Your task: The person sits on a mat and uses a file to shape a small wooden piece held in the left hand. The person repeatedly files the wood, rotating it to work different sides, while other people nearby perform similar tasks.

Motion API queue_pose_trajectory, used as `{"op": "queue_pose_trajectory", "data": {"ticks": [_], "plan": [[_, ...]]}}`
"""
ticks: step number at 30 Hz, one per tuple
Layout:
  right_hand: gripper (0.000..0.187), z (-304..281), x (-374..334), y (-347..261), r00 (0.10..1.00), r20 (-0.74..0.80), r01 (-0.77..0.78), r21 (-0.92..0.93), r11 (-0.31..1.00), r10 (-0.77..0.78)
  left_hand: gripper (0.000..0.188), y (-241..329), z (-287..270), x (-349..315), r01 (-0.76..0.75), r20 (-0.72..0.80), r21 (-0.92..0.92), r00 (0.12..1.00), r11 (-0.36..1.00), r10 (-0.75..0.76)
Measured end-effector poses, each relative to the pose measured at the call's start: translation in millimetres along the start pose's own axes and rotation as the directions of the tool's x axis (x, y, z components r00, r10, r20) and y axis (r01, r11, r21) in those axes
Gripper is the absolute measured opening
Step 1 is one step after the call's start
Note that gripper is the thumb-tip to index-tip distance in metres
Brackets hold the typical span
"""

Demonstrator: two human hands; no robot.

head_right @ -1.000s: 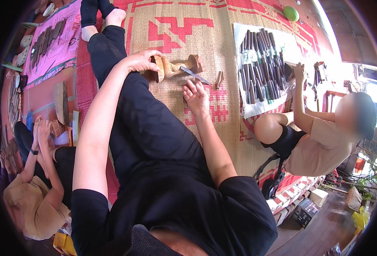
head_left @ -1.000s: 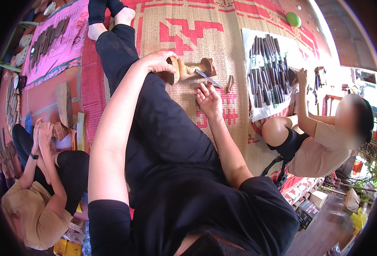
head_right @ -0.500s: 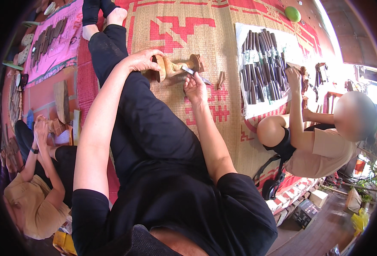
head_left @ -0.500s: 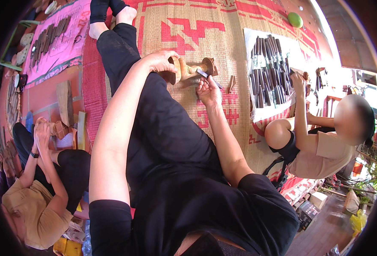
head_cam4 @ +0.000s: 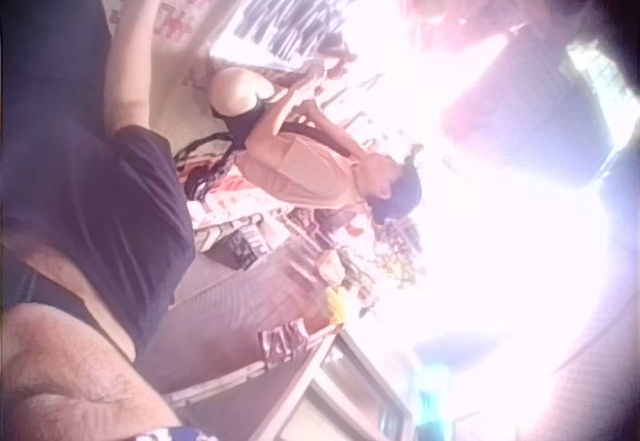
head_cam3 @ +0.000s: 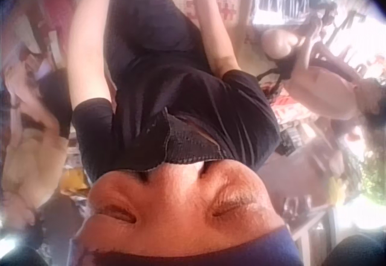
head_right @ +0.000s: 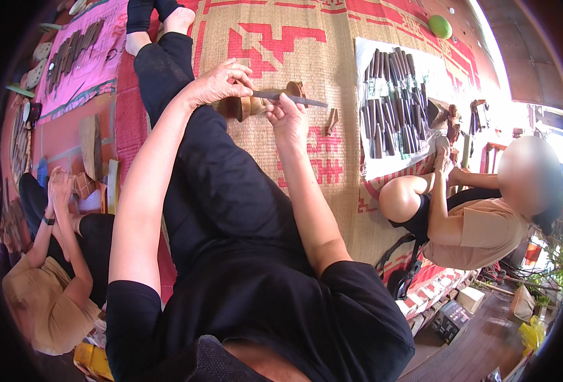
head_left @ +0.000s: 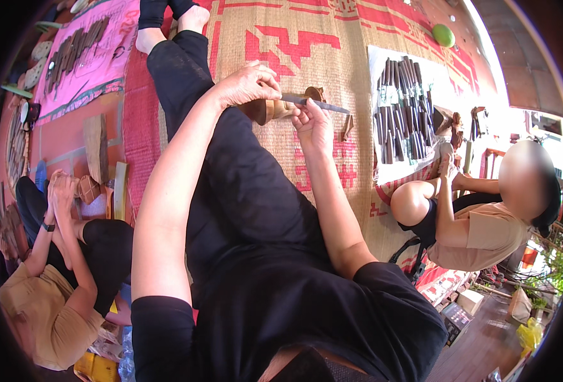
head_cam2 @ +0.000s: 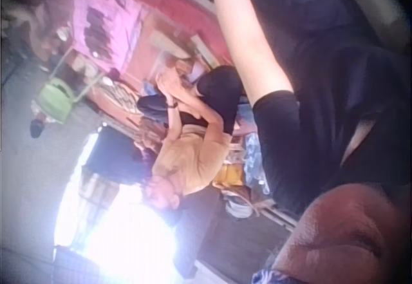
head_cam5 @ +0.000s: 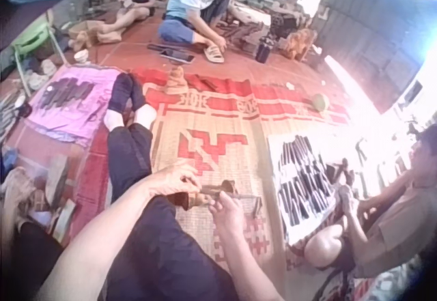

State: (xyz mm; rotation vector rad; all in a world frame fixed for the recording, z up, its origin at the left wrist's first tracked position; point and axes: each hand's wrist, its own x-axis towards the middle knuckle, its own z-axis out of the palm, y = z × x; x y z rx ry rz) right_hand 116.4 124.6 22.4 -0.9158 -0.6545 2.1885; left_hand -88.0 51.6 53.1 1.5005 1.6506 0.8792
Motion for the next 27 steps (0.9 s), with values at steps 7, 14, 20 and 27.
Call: {"op": "queue_pose_trajectory", "data": {"ticks": [7,14,20,27], "plan": [[0.008,13,0,9,1.0,0.007,-0.011,-0.009,1.0,0.011,0.018,-5,3,-3,-0.031,-0.071,-0.139,0.997,0.99,0.021],[0.008,13,-4,6,0.999,0.009,-0.045,0.002,0.999,0.045,0.013,-8,5,-2,-0.029,-0.009,-0.109,1.0,0.994,0.028],[0.011,21,1,13,0.996,0.093,-0.016,-0.023,1.0,0.018,0.012,-1,3,-6,0.005,-0.002,-0.117,1.0,0.993,-0.005],[0.009,29,3,16,0.999,0.0,0.042,-0.277,0.96,-0.044,0.012,-2,3,-9,0.136,-0.179,-0.04,0.974,0.99,-0.141]]}}
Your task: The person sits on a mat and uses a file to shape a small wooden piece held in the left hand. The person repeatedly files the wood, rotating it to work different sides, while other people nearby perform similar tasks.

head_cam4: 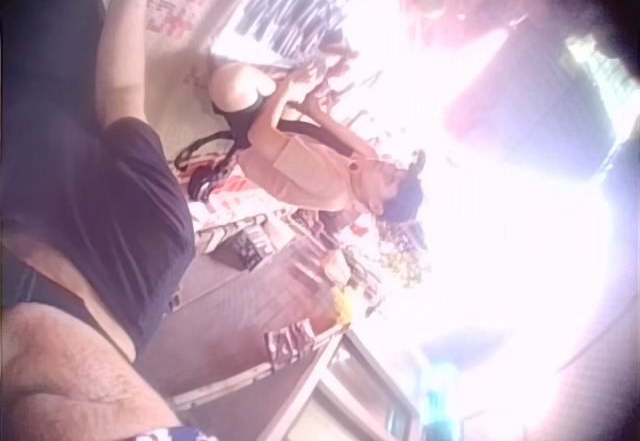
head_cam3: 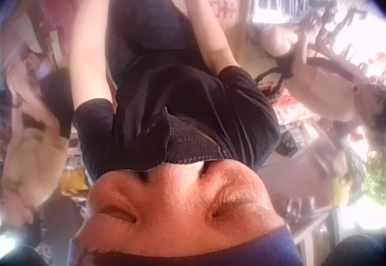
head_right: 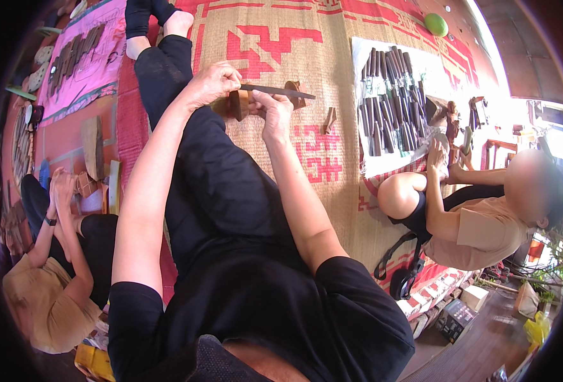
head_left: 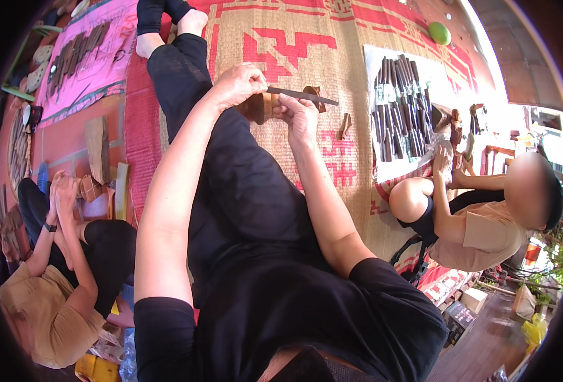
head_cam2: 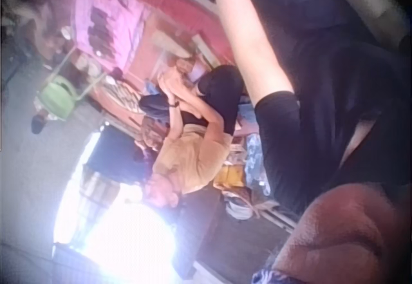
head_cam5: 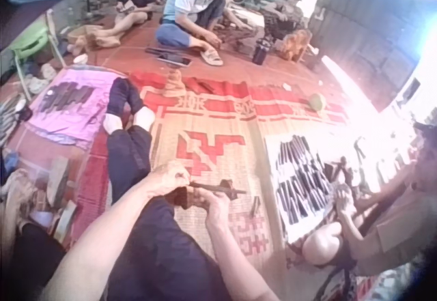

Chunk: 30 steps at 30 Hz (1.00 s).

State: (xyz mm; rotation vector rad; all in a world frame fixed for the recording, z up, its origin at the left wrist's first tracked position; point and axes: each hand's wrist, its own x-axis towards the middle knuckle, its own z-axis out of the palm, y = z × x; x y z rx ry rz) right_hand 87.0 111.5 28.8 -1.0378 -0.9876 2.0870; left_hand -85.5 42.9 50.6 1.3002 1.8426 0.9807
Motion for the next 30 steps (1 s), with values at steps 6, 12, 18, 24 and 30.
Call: {"op": "queue_pose_trajectory", "data": {"ticks": [6,12,18,24,30], "plan": [[0.011,2,2,-1,0.997,0.067,-0.033,0.02,0.999,0.032,0.008,-7,-5,-2,-0.047,-0.028,-0.018,0.999,0.999,0.047],[0.012,7,5,8,0.993,0.104,-0.066,0.07,0.995,0.059,0.008,-6,-9,-6,-0.094,-0.083,-0.236,0.994,0.967,0.076],[0.012,14,1,3,0.992,0.122,0.013,0.034,0.999,-0.017,0.008,-12,-6,-3,-0.083,0.055,-0.14,0.994,0.987,0.091],[0.012,-7,22,-1,0.998,0.002,0.06,-0.143,0.988,-0.06,0.044,4,-5,-7,0.158,0.007,0.06,0.987,0.986,-0.159],[0.019,4,23,0,0.996,-0.077,0.029,-0.127,0.992,-0.039,0.062,-13,3,7,0.195,0.213,0.248,0.945,0.949,-0.25]]}}
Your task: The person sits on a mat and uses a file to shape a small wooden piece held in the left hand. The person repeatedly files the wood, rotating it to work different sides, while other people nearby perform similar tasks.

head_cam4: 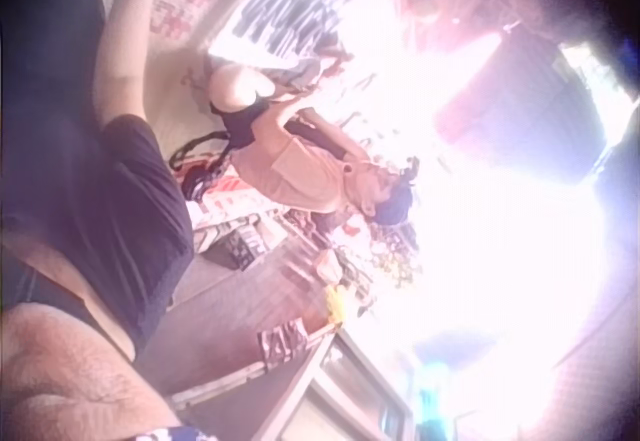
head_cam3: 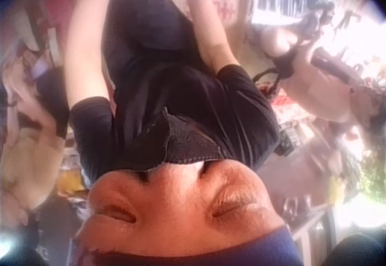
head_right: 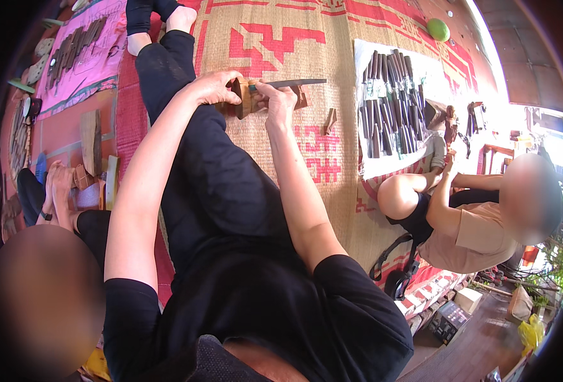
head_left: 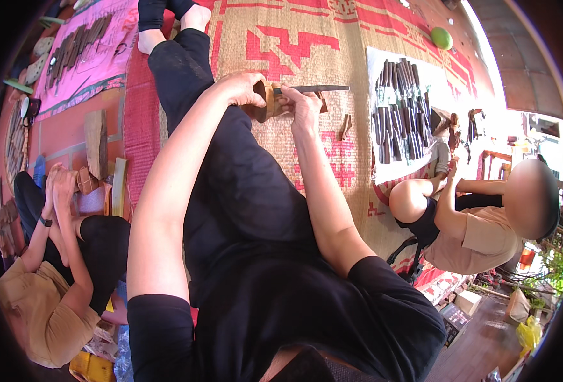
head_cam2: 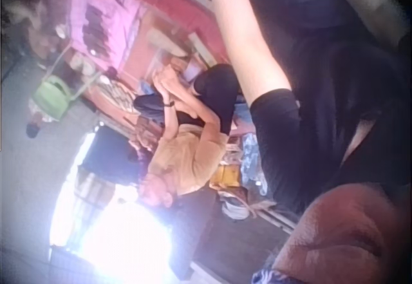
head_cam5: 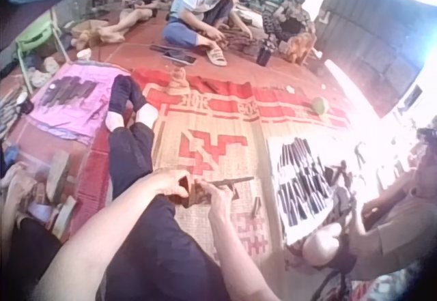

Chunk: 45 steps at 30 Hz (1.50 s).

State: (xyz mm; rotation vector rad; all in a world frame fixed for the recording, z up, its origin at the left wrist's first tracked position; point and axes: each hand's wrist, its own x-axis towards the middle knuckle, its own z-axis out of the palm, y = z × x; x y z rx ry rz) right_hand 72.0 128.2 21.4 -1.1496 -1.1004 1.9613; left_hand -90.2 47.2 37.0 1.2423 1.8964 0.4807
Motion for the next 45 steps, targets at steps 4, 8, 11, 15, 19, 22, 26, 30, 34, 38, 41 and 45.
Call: {"op": "queue_pose_trajectory", "data": {"ticks": [4,8,11,15,19,22,26,30,34,38,41,45], "plan": [[0.018,7,-2,-3,0.998,0.016,-0.061,0.009,0.998,0.06,0.06,-2,2,1,-0.026,-0.004,0.003,1.0,1.0,0.026],[0.015,12,-2,-2,0.994,-0.061,-0.088,0.069,0.994,0.093,0.057,12,-7,-5,-0.03,-0.001,0.083,1.0,0.996,0.03],[0.012,6,6,3,0.997,-0.037,-0.061,0.058,0.996,0.063,0.056,10,-4,-1,-0.034,-0.012,0.116,0.999,0.993,0.035],[0.012,11,0,-2,0.995,-0.032,-0.09,0.068,0.994,0.092,0.057,5,-3,-1,-0.035,0.006,0.062,0.999,0.997,0.035],[0.012,5,0,-4,0.998,-0.001,-0.068,-0.045,0.997,0.068,0.059,7,-1,1,-0.009,0.009,0.083,1.0,0.996,0.009],[0.013,1,4,-7,0.999,-0.037,-0.016,-0.137,0.99,0.011,0.058,-4,2,8,-0.041,-0.011,0.046,0.999,0.998,0.041],[0.013,15,-9,-14,0.998,-0.021,-0.054,0.005,0.999,0.054,0.059,4,-3,3,-0.01,0.023,0.046,1.0,0.999,0.009],[0.012,4,-1,-3,0.997,-0.071,-0.024,-0.066,0.998,0.019,0.059,7,-2,1,-0.012,-0.006,0.082,1.0,0.997,0.013],[0.012,5,0,-4,0.998,-0.038,-0.045,0.014,0.999,0.046,0.06,1,-2,3,-0.045,0.0,0.063,0.999,0.997,0.045],[0.013,1,-10,1,0.996,-0.071,-0.054,0.009,0.998,0.055,0.062,3,3,-1,-0.042,-0.001,0.093,0.999,0.995,0.042],[0.016,-8,-8,2,0.998,-0.038,-0.057,-0.098,0.994,0.054,0.063,-1,7,-1,-0.045,0.02,0.052,0.999,0.998,0.044],[0.013,7,-12,2,0.996,-0.057,-0.075,0.009,0.997,0.075,0.063,1,0,1,0.018,0.065,0.026,0.998,1.0,-0.019]]}}
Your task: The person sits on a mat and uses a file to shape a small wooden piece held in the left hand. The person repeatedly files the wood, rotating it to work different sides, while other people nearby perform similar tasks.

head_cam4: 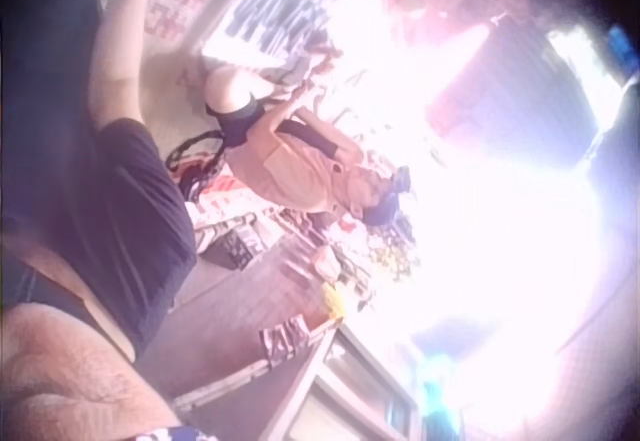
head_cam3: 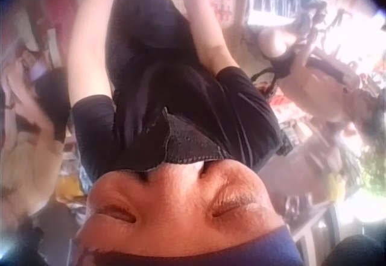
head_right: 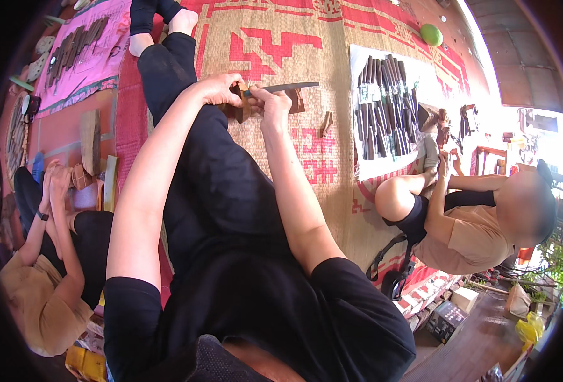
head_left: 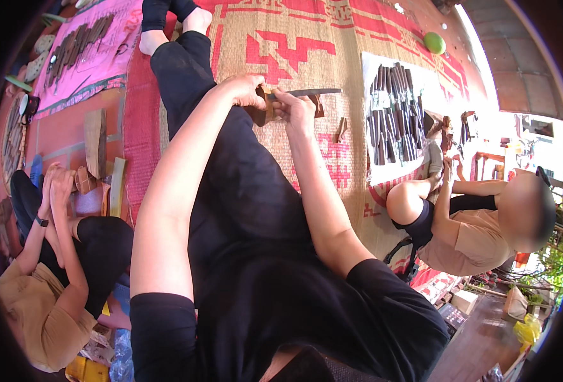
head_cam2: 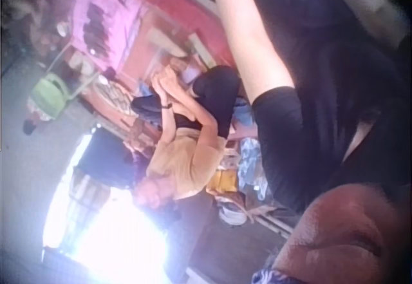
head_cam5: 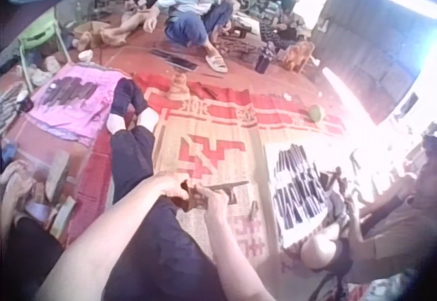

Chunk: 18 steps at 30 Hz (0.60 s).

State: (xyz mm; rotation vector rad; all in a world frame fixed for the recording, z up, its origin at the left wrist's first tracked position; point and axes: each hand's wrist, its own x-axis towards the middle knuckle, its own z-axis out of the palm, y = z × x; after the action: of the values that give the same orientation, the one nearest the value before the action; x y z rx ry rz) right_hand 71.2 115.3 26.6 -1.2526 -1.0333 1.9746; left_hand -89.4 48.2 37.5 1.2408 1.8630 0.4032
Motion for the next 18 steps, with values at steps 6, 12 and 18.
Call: {"op": "queue_pose_trajectory", "data": {"ticks": [6,12,18], "plan": [[0.016,-6,8,-7,1.0,-0.012,0.017,-0.1,0.995,-0.018,0.06,0,0,3,-0.038,-0.059,0.039,0.997,0.999,0.04],[0.016,-1,11,-6,0.999,0.041,0.004,-0.037,0.999,-0.003,0.06,1,-2,3,-0.045,-0.048,0.042,0.998,0.998,0.047],[0.015,3,7,-11,1.0,-0.001,-0.012,0.0,1.0,0.012,0.06,-3,2,7,-0.049,-0.039,0.016,0.998,0.999,0.049]]}}
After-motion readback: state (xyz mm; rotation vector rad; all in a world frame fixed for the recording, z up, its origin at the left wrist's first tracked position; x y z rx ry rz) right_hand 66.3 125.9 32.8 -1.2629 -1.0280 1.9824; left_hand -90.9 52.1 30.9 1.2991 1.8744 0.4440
